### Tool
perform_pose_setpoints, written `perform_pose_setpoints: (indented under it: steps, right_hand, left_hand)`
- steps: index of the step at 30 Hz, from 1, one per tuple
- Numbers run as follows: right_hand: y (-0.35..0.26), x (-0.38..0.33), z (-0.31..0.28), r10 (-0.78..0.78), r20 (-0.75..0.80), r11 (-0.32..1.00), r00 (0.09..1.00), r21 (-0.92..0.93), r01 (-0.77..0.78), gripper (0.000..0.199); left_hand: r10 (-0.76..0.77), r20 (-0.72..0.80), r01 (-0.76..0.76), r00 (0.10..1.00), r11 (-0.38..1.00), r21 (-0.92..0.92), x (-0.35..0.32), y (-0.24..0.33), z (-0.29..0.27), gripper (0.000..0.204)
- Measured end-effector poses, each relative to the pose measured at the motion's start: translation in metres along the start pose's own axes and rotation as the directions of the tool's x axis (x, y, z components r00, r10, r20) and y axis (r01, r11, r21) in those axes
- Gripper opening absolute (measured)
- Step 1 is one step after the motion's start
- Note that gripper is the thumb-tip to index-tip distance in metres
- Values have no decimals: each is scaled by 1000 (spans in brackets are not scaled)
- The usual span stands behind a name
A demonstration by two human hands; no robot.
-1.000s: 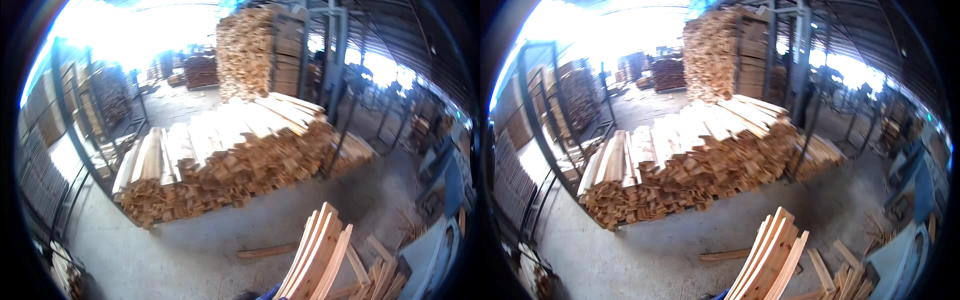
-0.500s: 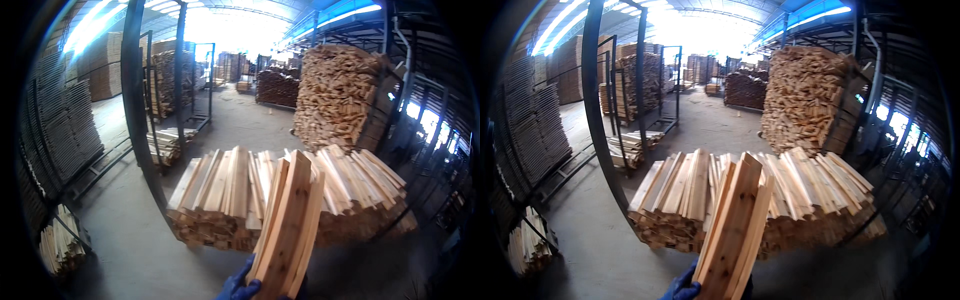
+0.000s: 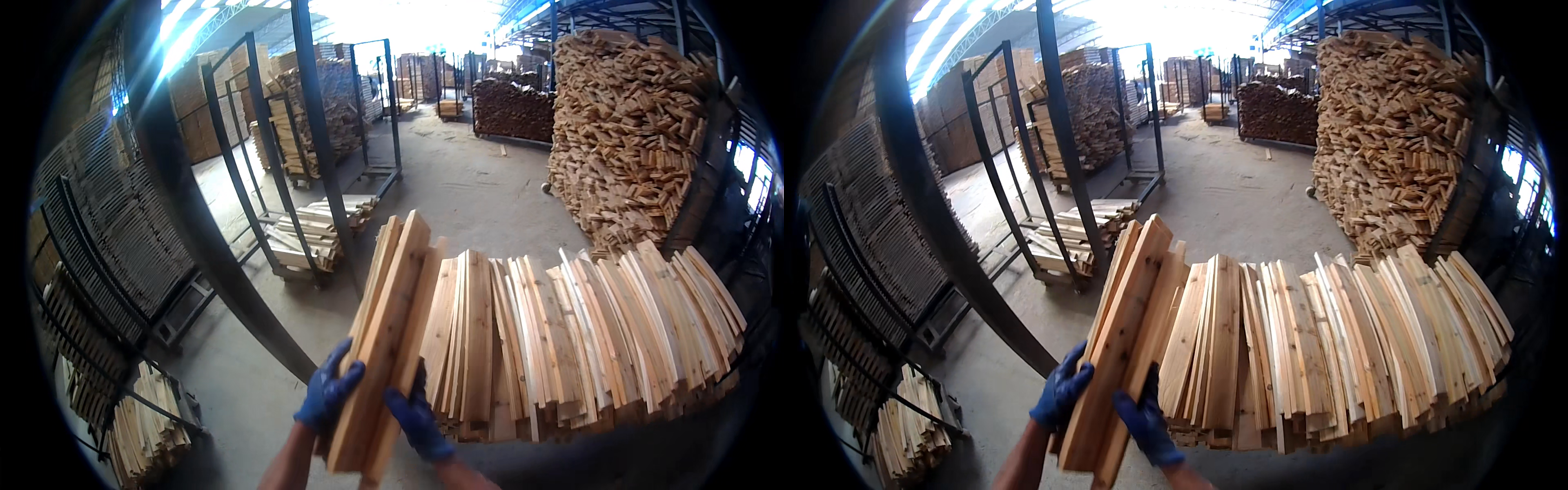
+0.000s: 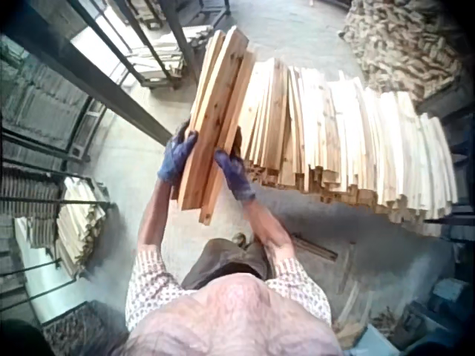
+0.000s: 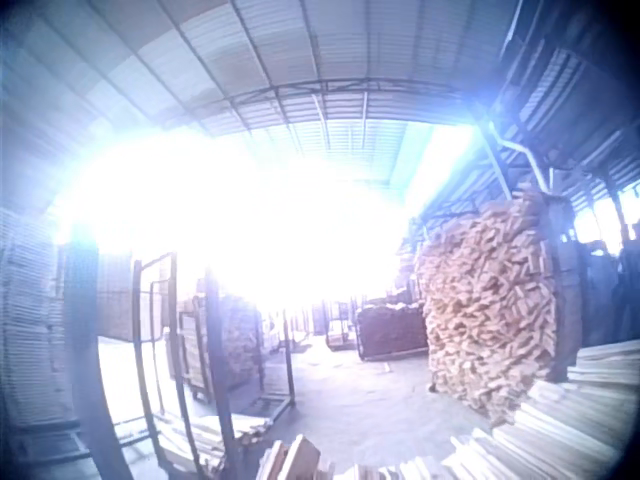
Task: The person picks up wooden planks from a pile on the floor and stacks them onto a metal rack. They repeatedly gather planks by hand and place them in an organized stack.
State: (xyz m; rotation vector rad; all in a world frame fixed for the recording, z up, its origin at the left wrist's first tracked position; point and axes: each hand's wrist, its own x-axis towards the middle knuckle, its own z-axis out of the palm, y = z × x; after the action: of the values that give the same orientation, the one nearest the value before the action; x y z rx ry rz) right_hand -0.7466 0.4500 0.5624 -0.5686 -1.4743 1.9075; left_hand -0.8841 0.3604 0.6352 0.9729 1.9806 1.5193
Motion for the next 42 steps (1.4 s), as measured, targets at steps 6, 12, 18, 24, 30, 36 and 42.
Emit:
perform_pose_setpoints:
  steps: [6,12,18,24,30,36,42]
  right_hand:
    - [73,85,-13,-231,190,707,954,-641,299,73]
    - [81,80,-18,-242,324,467,915,-787,402,60]
    - [71,91,-13,-201,304,518,931,-774,365,57]
    - [67,105,-14,-83,369,555,926,-754,350,52]
    - [56,112,-40,-85,308,495,948,-812,308,51]
    - [93,110,-40,-44,577,153,815,-802,577,51]
    - [129,109,-30,-68,330,321,941,-886,334,55]
  left_hand:
    - [-133,-86,154,987,680,717,79,-150,-2,98]
    - [-35,-171,159,985,587,794,81,-160,16,93]
    - [-23,-209,182,978,588,788,79,-153,11,88]
    - [121,-179,97,976,494,864,92,-170,11,76]
    - [-36,34,-4,999,621,784,129,-157,26,82]
    - [-9,34,-13,999,804,595,148,-155,-2,64]
    - [-417,-76,424,906,896,136,173,-184,-28,56]
